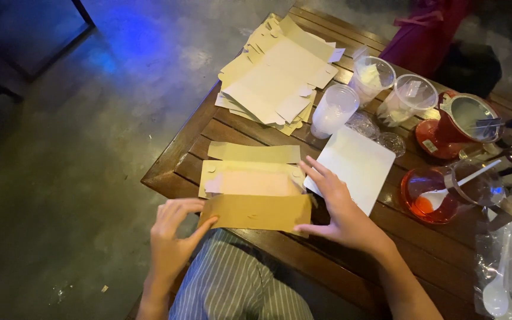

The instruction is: The person folds flat cardboard pieces into small open-top boxes on a wooden table. After assembling one box, they place it aside and then use a plastic spoon to scoop a red liquid from a glass pitcher into a clear plastic cup.

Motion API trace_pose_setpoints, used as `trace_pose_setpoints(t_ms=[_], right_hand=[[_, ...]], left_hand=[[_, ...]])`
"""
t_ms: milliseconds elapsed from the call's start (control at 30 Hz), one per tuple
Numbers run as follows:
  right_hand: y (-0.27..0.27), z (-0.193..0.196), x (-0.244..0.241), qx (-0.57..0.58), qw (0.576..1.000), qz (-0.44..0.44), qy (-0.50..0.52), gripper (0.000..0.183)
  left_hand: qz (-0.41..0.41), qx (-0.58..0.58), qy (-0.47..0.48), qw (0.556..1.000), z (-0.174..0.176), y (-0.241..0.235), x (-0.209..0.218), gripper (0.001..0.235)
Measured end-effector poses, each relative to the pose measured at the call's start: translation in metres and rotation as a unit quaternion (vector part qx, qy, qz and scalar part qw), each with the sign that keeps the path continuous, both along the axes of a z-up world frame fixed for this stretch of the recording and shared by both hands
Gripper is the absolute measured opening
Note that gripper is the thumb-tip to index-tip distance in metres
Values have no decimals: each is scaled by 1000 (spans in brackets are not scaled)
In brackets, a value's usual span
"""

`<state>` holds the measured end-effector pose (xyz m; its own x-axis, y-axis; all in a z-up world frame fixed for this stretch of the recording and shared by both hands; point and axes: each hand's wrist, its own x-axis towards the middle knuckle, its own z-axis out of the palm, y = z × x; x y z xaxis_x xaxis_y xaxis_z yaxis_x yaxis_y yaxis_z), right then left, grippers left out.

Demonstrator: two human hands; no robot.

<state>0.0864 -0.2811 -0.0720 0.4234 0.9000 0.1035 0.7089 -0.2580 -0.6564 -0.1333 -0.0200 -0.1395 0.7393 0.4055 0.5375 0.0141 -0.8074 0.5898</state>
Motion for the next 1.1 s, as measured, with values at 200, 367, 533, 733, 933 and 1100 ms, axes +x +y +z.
trace_pose_setpoints(t_ms=[200,367,533,733,933,1100], right_hand=[[-2,-14,5,5,1000,11,11,149],[5,-6,-2,-28,991,127,-39,109],[9,-11,-18,75,987,131,64,57],[4,-37,-19,1,991,13,130,32],[15,-58,-22,87,986,-140,23,51],[20,-38,-24,120,964,-177,-159,100]], left_hand=[[-84,-217,47,971,-42,23,-20,21],[-172,-265,-18,949,-26,26,-22,15],[-198,-333,-91,917,-34,25,-23,11],[-101,-238,-63,964,-17,18,-7,20],[35,-241,179,953,29,0,26,62],[101,-76,48,991,28,-10,36,83]])
